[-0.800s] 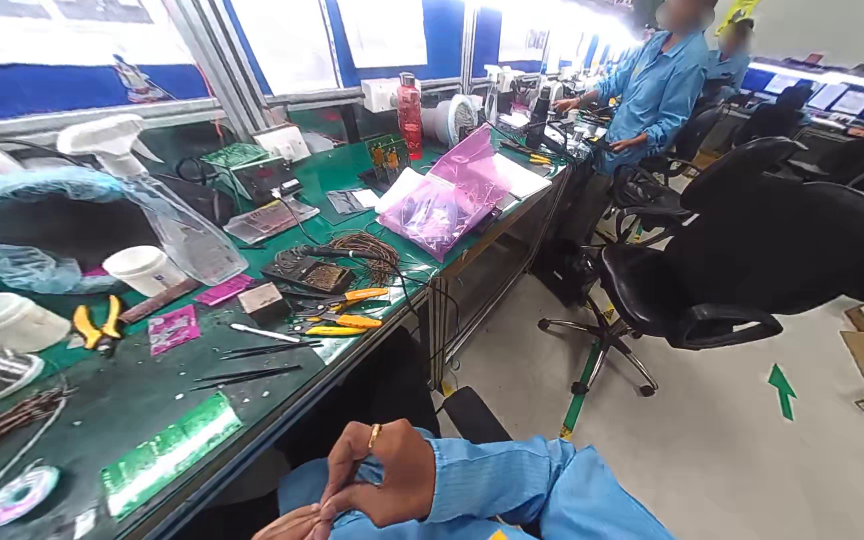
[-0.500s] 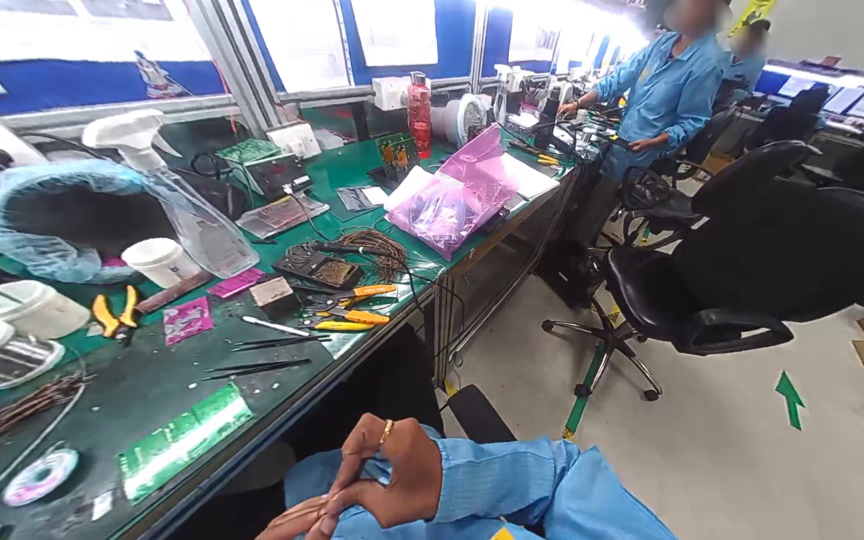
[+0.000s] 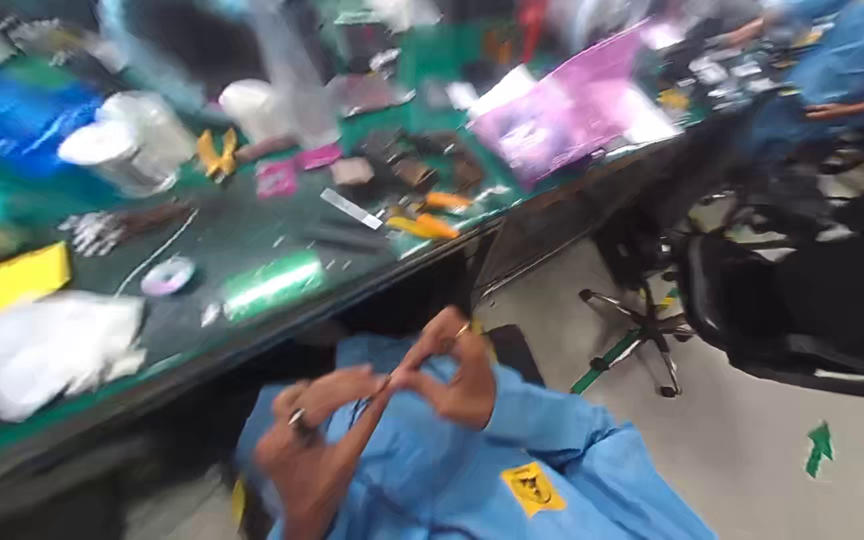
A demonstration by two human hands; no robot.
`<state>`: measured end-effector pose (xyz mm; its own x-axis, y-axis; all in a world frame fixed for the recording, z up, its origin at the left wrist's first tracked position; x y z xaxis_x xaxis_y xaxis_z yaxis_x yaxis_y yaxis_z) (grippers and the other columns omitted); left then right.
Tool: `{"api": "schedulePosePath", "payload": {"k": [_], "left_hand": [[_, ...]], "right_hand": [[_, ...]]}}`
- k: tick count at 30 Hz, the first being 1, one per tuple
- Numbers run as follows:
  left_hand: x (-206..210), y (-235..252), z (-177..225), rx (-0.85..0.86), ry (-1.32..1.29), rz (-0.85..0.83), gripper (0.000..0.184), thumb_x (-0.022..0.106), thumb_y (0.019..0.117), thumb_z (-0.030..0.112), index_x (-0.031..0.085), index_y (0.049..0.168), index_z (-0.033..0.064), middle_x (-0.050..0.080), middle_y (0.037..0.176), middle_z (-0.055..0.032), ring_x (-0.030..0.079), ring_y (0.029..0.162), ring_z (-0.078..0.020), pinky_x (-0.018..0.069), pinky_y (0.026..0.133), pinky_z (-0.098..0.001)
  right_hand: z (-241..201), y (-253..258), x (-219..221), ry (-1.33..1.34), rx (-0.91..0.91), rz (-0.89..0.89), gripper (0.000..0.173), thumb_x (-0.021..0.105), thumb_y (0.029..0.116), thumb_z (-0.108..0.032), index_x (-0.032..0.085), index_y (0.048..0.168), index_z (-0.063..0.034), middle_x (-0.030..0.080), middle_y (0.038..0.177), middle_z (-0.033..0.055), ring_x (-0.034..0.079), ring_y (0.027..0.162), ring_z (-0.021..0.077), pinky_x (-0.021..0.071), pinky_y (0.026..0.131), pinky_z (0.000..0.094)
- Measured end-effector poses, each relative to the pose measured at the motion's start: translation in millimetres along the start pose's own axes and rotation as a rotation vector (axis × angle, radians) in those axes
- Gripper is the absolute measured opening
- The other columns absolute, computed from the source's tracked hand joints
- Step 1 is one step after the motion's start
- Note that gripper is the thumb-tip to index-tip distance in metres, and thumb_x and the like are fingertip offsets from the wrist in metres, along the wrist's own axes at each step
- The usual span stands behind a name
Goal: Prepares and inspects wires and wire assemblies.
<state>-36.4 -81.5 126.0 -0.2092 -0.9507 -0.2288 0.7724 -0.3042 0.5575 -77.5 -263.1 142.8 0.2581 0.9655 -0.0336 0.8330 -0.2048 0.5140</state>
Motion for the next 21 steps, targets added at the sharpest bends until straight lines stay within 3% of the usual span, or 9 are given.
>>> {"api": "schedulePosePath", "payload": {"k": [4, 6, 12, 21], "left_hand": [[-7.9, -2.1, 2.2, -0.001, 0.101, 0.081, 0.010, 0.085, 0.0834, 0.018, 0.080, 0.093, 0.0201, 0.080, 0.096, 0.0031, 0.072, 0.103, -0.0098, 0.0427, 0.105, -0.0446], [-8.2, -0.7, 4.1, -0.014, 0.092, 0.090, 0.009, 0.083, 0.0839, 0.016, 0.081, 0.092, 0.0182, 0.080, 0.095, 0.0019, 0.072, 0.102, -0.0089, 0.0404, 0.105, -0.0455], [-14.7, 0.9, 13.2, -0.061, 0.060, 0.072, 0.006, 0.082, 0.0860, 0.018, 0.081, 0.091, 0.0174, 0.080, 0.095, 0.0020, 0.071, 0.103, -0.0089, 0.0398, 0.104, -0.0460], [-15.3, -0.2, 14.0, -0.053, 0.070, 0.035, 0.006, 0.081, 0.0865, 0.018, 0.080, 0.092, 0.0182, 0.079, 0.095, 0.0031, 0.070, 0.106, -0.0085, 0.0377, 0.105, -0.0466]], "right_hand": [[16.8, -2.6, 6.7, 0.196, 0.127, -0.020, 0.038, 0.082, 0.0821, -0.001, 0.051, 0.103, -0.0099, 0.074, 0.084, 0.0043, 0.075, 0.080, 0.0172, 0.0640, 0.078, 0.0374], [16.5, -0.1, 0.5, 0.244, 0.115, -0.033, 0.035, 0.081, 0.0843, -0.002, 0.054, 0.102, -0.0131, 0.075, 0.087, 0.0048, 0.075, 0.083, 0.0195, 0.0641, 0.080, 0.0379], [-3.8, -0.1, -0.4, -0.025, -0.245, -0.112, 0.033, 0.080, 0.0878, -0.004, 0.061, 0.114, -0.0130, 0.076, 0.108, 0.0105, 0.074, 0.106, 0.0276, 0.0619, 0.095, 0.0434], [-1.8, -3.6, 6.7, -0.023, -0.277, -0.130, 0.036, 0.078, 0.0883, 0.000, 0.055, 0.113, -0.0142, 0.074, 0.097, 0.0059, 0.075, 0.099, 0.0246, 0.0620, 0.094, 0.0429]]}}
Point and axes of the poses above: each hand's wrist, its own y-axis towards the middle knuckle, its own x-axis out of the palm, z = x × y, the point moved 5 cm from there along y, towards the middle knuckle
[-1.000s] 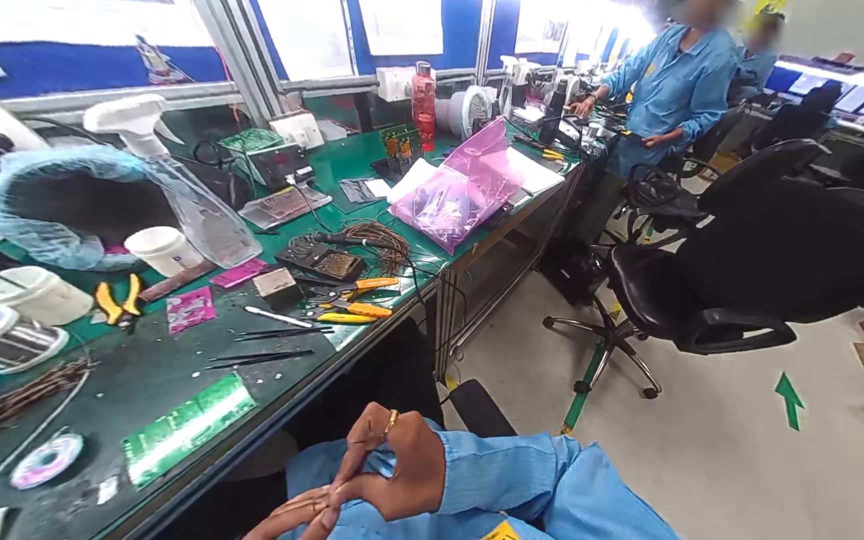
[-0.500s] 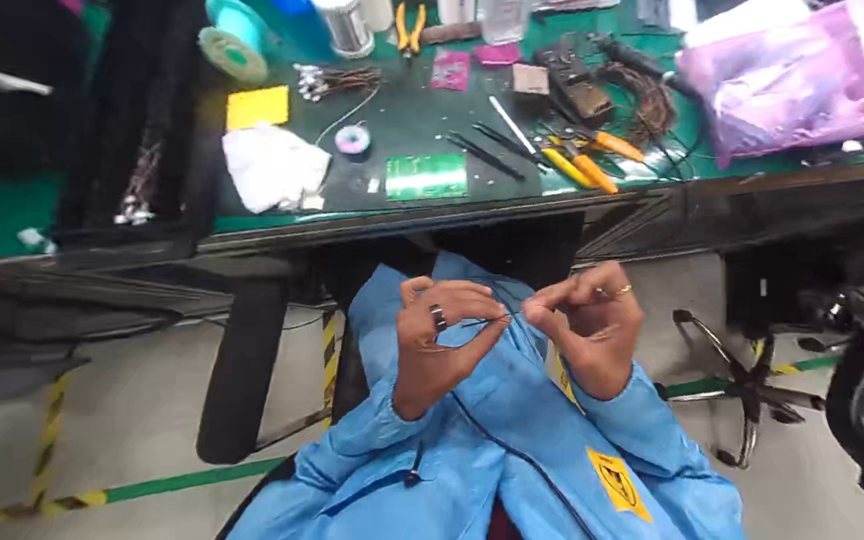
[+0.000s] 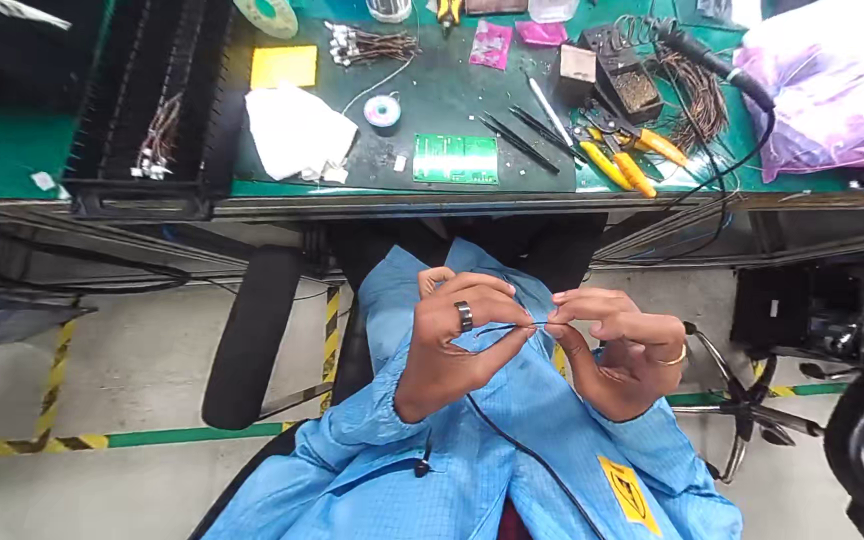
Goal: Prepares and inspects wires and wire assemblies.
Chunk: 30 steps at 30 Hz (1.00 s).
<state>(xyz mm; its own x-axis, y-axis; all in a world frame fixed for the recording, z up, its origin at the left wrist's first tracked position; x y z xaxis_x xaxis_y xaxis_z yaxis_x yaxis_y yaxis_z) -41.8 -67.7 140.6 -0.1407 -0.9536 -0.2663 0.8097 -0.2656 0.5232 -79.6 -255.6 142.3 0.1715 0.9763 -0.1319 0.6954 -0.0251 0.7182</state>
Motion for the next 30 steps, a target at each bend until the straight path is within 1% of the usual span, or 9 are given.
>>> {"api": "schedulePosePath", "payload": {"k": [4, 8, 10, 12, 14, 17, 23, 26, 30], "left_hand": [[1.0, -2.4, 4.7, 0.179, 0.185, 0.095, 0.005, 0.080, 0.0875, 0.015, 0.079, 0.091, 0.0173, 0.080, 0.096, 0.0008, 0.070, 0.106, -0.0106, 0.0373, 0.105, -0.0462], [3.2, -9.7, 12.3, 0.485, 0.499, 0.148, 0.008, 0.071, 0.0942, 0.013, 0.077, 0.098, 0.0152, 0.079, 0.104, -0.0017, 0.070, 0.111, -0.0124, 0.0347, 0.108, -0.0456], [2.6, -9.0, 11.6, 0.530, 0.533, 0.124, 0.010, 0.069, 0.0957, 0.012, 0.076, 0.102, 0.0149, 0.079, 0.107, -0.0017, 0.068, 0.114, -0.0128, 0.0339, 0.109, -0.0456], [1.6, -7.2, 8.8, 0.508, 0.515, 0.116, 0.010, 0.070, 0.0953, 0.012, 0.077, 0.102, 0.0155, 0.079, 0.106, -0.0012, 0.068, 0.114, -0.0137, 0.0343, 0.108, -0.0458], [-0.6, -4.0, 6.7, 0.465, 0.493, 0.131, 0.009, 0.071, 0.0946, 0.012, 0.077, 0.100, 0.0164, 0.079, 0.103, -0.0003, 0.068, 0.111, -0.0136, 0.0350, 0.107, -0.0455], [-1.3, -3.0, 4.5, 0.422, 0.477, 0.144, 0.007, 0.072, 0.0945, 0.014, 0.078, 0.098, 0.0165, 0.079, 0.101, -0.0004, 0.069, 0.110, -0.0134, 0.0350, 0.107, -0.0456], [4.3, -5.9, 1.7, 0.420, 0.507, 0.153, 0.007, 0.073, 0.0940, 0.014, 0.078, 0.097, 0.0163, 0.079, 0.101, -0.0009, 0.068, 0.110, -0.0140, 0.0355, 0.105, -0.0455], [8.1, -5.3, -0.6, 0.386, 0.474, 0.148, 0.006, 0.074, 0.0934, 0.015, 0.078, 0.097, 0.0162, 0.079, 0.101, -0.0010, 0.068, 0.111, -0.0150, 0.0362, 0.106, -0.0462], [9.2, 1.6, -14.5, 0.062, 0.137, -0.096, 0.022, 0.077, 0.0917, 0.028, 0.079, 0.108, 0.0135, 0.078, 0.104, 0.0026, 0.069, 0.103, -0.0072, 0.0419, 0.105, -0.0449]], "right_hand": [[7.7, -5.3, 7.4, 0.108, 0.213, 0.083, 0.037, 0.076, 0.0903, -0.004, 0.049, 0.111, -0.0161, 0.072, 0.094, 0.0035, 0.073, 0.090, 0.0183, 0.0625, 0.083, 0.0342], [23.1, -19.2, 16.6, 0.591, 0.615, 0.132, 0.039, 0.073, 0.0908, 0.000, 0.042, 0.111, -0.0118, 0.071, 0.093, 0.0088, 0.072, 0.082, 0.0191, 0.0611, 0.071, 0.0322], [25.3, -20.9, 16.1, 0.708, 0.676, 0.123, 0.036, 0.072, 0.0917, -0.001, 0.044, 0.112, -0.0116, 0.070, 0.095, 0.0102, 0.071, 0.080, 0.0199, 0.0602, 0.067, 0.0323], [20.9, -18.4, 8.4, 0.516, 0.529, 0.101, 0.034, 0.073, 0.0940, -0.007, 0.049, 0.118, -0.0127, 0.071, 0.106, 0.0093, 0.072, 0.088, 0.0201, 0.0619, 0.068, 0.0310], [9.5, -13.2, -0.3, 0.131, 0.258, 0.077, 0.034, 0.074, 0.0950, -0.015, 0.056, 0.123, -0.0191, 0.069, 0.114, 0.0031, 0.072, 0.098, 0.0180, 0.0638, 0.078, 0.0305], [-8.1, -11.1, 1.9, -0.231, 0.005, 0.025, 0.031, 0.079, 0.0903, -0.018, 0.066, 0.119, -0.0174, 0.065, 0.114, 0.0006, 0.067, 0.102, 0.0117, 0.0605, 0.086, 0.0269], [-9.1, -11.6, 12.9, -0.442, -0.046, 0.016, 0.019, 0.080, 0.0902, -0.017, 0.073, 0.107, -0.0120, 0.062, 0.096, 0.0038, 0.062, 0.087, 0.0092, 0.0543, 0.076, 0.0203], [-7.7, -11.4, 11.6, -0.468, -0.065, 0.006, 0.009, 0.076, 0.0930, -0.014, 0.072, 0.100, -0.0117, 0.063, 0.096, 0.0039, 0.063, 0.089, 0.0103, 0.0549, 0.079, 0.0216], [-3.2, -11.8, 8.4, -0.551, -0.133, -0.046, 0.004, 0.068, 0.0979, -0.014, 0.068, 0.101, -0.0123, 0.063, 0.097, 0.0049, 0.064, 0.093, 0.0131, 0.0541, 0.084, 0.0237]]}}
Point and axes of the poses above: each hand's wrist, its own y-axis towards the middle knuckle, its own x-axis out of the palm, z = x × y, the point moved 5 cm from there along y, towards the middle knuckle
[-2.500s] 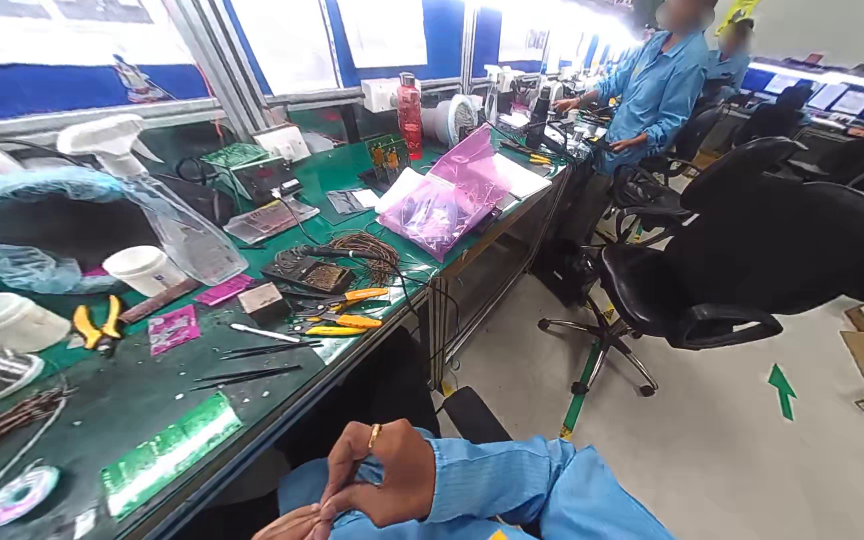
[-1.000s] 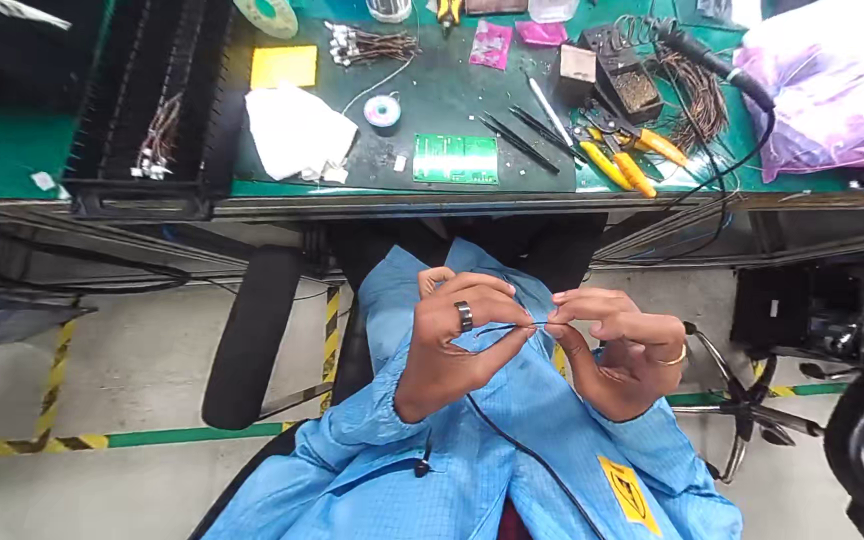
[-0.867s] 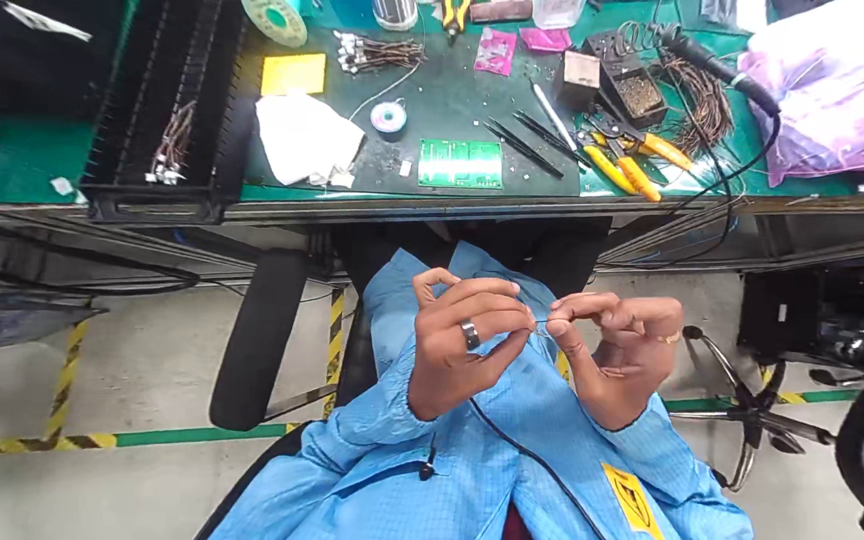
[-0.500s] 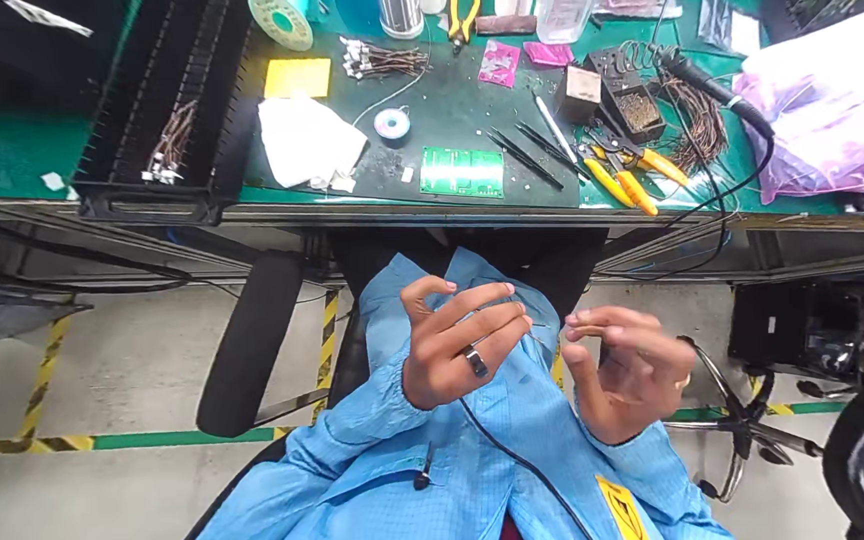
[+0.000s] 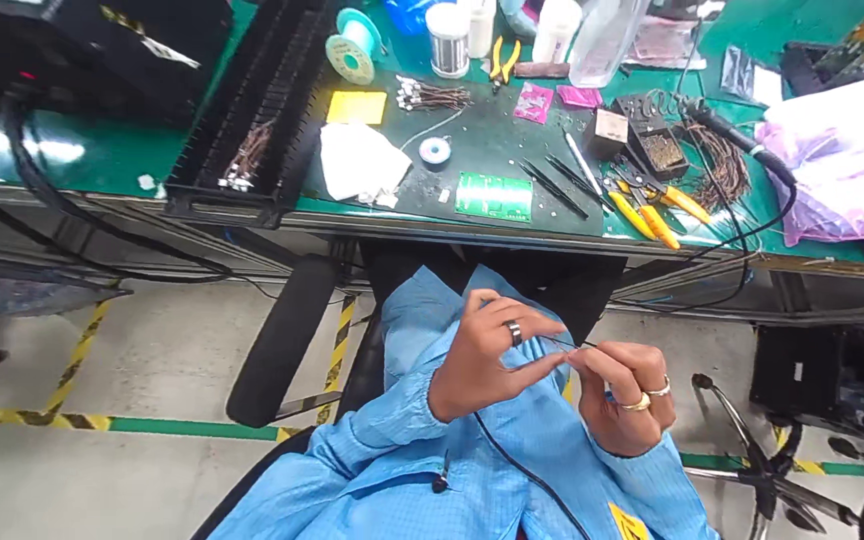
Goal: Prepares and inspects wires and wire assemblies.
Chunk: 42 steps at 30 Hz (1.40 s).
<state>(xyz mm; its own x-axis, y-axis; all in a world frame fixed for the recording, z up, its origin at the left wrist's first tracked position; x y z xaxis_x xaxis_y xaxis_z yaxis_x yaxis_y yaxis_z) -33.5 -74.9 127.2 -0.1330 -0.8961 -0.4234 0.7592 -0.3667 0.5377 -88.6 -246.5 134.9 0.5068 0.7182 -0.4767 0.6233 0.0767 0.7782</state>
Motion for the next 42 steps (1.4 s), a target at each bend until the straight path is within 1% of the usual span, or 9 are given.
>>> {"api": "schedulePosePath", "payload": {"k": [4, 11, 14, 19, 23, 25, 28, 31, 42], "left_hand": [[4.6, 5.1, -14.9, -0.226, -0.588, -0.321, 0.019, 0.073, 0.0951, 0.012, 0.075, 0.108, -0.0021, 0.078, 0.098, -0.0041, 0.072, 0.093, -0.0066, 0.0574, 0.094, -0.0293], [11.0, 5.9, -19.4, -0.288, -0.819, -0.246, 0.012, 0.068, 0.0962, 0.003, 0.071, 0.104, -0.0060, 0.075, 0.097, -0.0055, 0.071, 0.090, -0.0075, 0.0589, 0.087, -0.0267], [11.8, 3.1, -12.3, -0.149, -0.558, -0.046, 0.011, 0.070, 0.0961, 0.007, 0.073, 0.101, -0.0013, 0.075, 0.098, -0.0047, 0.069, 0.096, -0.0071, 0.0547, 0.094, -0.0298], [8.1, -6.5, 2.8, 0.340, 0.197, 0.129, 0.012, 0.059, 0.1008, 0.012, 0.071, 0.102, 0.0103, 0.076, 0.101, -0.0043, 0.067, 0.109, -0.0157, 0.0393, 0.108, -0.0440], [0.4, -2.9, -1.2, 0.410, 0.220, 0.098, 0.012, 0.060, 0.1015, 0.012, 0.072, 0.104, 0.0128, 0.077, 0.100, -0.0021, 0.067, 0.112, -0.0146, 0.0349, 0.111, -0.0469], [-0.6, 2.5, -7.2, 0.241, 0.020, 0.068, 0.012, 0.063, 0.1026, 0.017, 0.074, 0.103, 0.0125, 0.077, 0.100, -0.0016, 0.067, 0.111, -0.0114, 0.0352, 0.112, -0.0482], [-3.5, 1.5, -10.8, -0.011, -0.274, 0.026, 0.009, 0.067, 0.0992, 0.016, 0.073, 0.102, 0.0101, 0.077, 0.100, -0.0014, 0.068, 0.107, -0.0100, 0.0391, 0.111, -0.0480], [-8.7, 1.5, -5.4, -0.097, -0.367, 0.008, 0.008, 0.067, 0.0984, 0.017, 0.073, 0.100, 0.0108, 0.076, 0.097, 0.0006, 0.067, 0.102, -0.0079, 0.0406, 0.109, -0.0450], [-4.9, 2.4, 2.4, -0.092, -0.285, -0.054, 0.009, 0.068, 0.0956, 0.017, 0.074, 0.095, 0.0116, 0.075, 0.095, 0.0032, 0.064, 0.106, -0.0062, 0.0361, 0.108, -0.0432]], "right_hand": [[4.6, -2.7, -1.5, -0.065, -0.146, -0.085, 0.009, 0.065, 0.0983, -0.009, 0.069, 0.106, -0.0108, 0.065, 0.096, 0.0091, 0.064, 0.091, 0.0202, 0.0542, 0.081, 0.0286], [6.7, -0.1, 1.2, -0.057, -0.087, -0.064, 0.004, 0.064, 0.1008, -0.016, 0.066, 0.101, -0.0125, 0.063, 0.097, 0.0064, 0.063, 0.094, 0.0165, 0.0532, 0.085, 0.0262], [15.9, -2.3, 9.5, 0.126, 0.135, -0.063, 0.011, 0.064, 0.1017, -0.026, 0.065, 0.102, -0.0151, 0.061, 0.103, 0.0021, 0.062, 0.098, 0.0083, 0.0529, 0.085, 0.0205], [20.6, -29.2, 45.4, 1.054, 0.819, -0.093, 0.008, 0.066, 0.0999, -0.020, 0.069, 0.102, -0.0131, 0.066, 0.094, -0.0035, 0.061, 0.068, 0.0029, 0.0528, 0.056, 0.0185], [9.5, -39.2, 55.9, 1.624, 1.245, -0.163, 0.014, 0.071, 0.0964, -0.024, 0.073, 0.101, -0.0107, 0.071, 0.092, 0.0050, 0.066, 0.072, 0.0072, 0.0491, 0.050, 0.0187], [12.7, -30.6, 49.6, 1.489, 1.063, -0.150, 0.014, 0.067, 0.0995, -0.023, 0.068, 0.105, -0.0107, 0.068, 0.095, 0.0036, 0.065, 0.071, 0.0076, 0.0500, 0.050, 0.0195], [19.6, -14.7, 23.2, 0.684, 0.467, -0.068, 0.021, 0.072, 0.0975, -0.021, 0.065, 0.115, -0.0110, 0.067, 0.108, 0.0004, 0.066, 0.088, 0.0051, 0.0574, 0.067, 0.0189], [11.1, -4.9, 4.3, 0.118, 0.086, 0.052, 0.027, 0.081, 0.0887, -0.022, 0.069, 0.110, -0.0116, 0.069, 0.103, 0.0066, 0.068, 0.094, 0.0153, 0.0583, 0.079, 0.0276], [-4.8, -5.7, -1.7, -0.007, -0.153, 0.093, 0.010, 0.075, 0.0906, -0.014, 0.071, 0.097, -0.0075, 0.074, 0.089, 0.0081, 0.071, 0.085, 0.0200, 0.0583, 0.076, 0.0310]]}}
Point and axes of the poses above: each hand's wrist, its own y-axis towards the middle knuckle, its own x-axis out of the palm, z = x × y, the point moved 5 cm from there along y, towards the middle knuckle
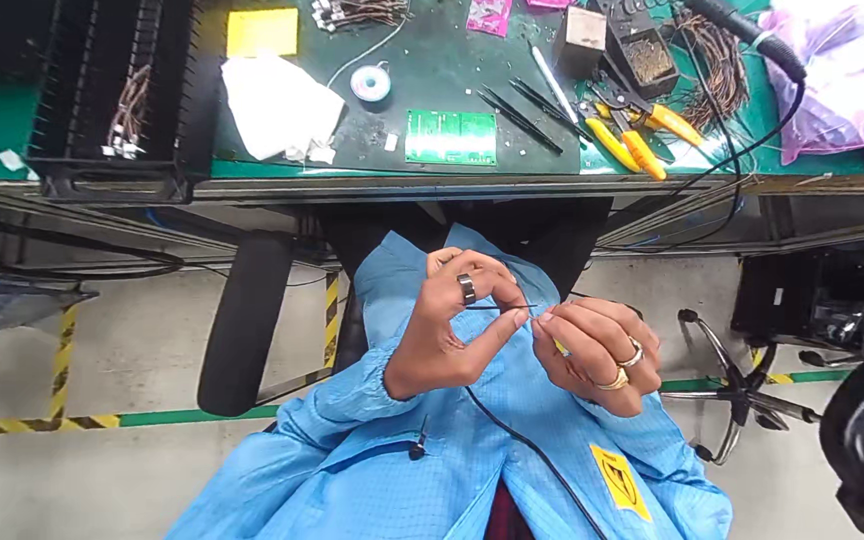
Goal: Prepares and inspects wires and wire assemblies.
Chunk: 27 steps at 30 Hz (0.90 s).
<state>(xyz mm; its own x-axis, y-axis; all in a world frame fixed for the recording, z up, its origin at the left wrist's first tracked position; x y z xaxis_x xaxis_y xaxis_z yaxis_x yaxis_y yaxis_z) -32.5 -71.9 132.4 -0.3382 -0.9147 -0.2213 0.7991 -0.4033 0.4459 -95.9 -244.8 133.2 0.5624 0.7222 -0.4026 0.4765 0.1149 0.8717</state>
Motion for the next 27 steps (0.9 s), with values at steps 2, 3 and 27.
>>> {"api": "schedulePosePath", "payload": {"k": [2, 3, 27], "left_hand": [[0.6, 0.4, 1.0, 0.028, 0.043, -0.018, 0.008, 0.068, 0.0961, 0.017, 0.074, 0.096, 0.0118, 0.075, 0.096, 0.0033, 0.063, 0.109, -0.0068, 0.0348, 0.108, -0.0435], [0.7, 1.0, 2.0, 0.063, 0.076, -0.030, 0.007, 0.068, 0.0968, 0.017, 0.073, 0.097, 0.0119, 0.075, 0.097, 0.0027, 0.062, 0.112, -0.0083, 0.0338, 0.109, -0.0445], [-1.9, 5.9, 8.5, 0.219, 0.247, -0.019, 0.010, 0.065, 0.0983, 0.020, 0.074, 0.096, 0.0142, 0.075, 0.093, 0.0039, 0.059, 0.122, -0.0137, 0.0265, 0.112, -0.0515]], "right_hand": [[4.0, 0.8, 3.4, 0.091, 0.082, -0.028, 0.008, 0.073, 0.0911, -0.013, 0.069, 0.093, -0.0068, 0.072, 0.086, 0.0082, 0.071, 0.084, 0.0192, 0.0590, 0.077, 0.0313], [8.0, 0.6, 6.2, 0.198, 0.175, -0.052, 0.008, 0.072, 0.0918, -0.013, 0.067, 0.092, -0.0066, 0.072, 0.085, 0.0076, 0.070, 0.085, 0.0173, 0.0592, 0.078, 0.0307], [1.7, 0.5, 6.1, 0.072, 0.083, 0.045, 0.008, 0.073, 0.0907, -0.012, 0.066, 0.092, -0.0072, 0.071, 0.087, 0.0073, 0.070, 0.085, 0.0189, 0.0589, 0.078, 0.0302]]}}
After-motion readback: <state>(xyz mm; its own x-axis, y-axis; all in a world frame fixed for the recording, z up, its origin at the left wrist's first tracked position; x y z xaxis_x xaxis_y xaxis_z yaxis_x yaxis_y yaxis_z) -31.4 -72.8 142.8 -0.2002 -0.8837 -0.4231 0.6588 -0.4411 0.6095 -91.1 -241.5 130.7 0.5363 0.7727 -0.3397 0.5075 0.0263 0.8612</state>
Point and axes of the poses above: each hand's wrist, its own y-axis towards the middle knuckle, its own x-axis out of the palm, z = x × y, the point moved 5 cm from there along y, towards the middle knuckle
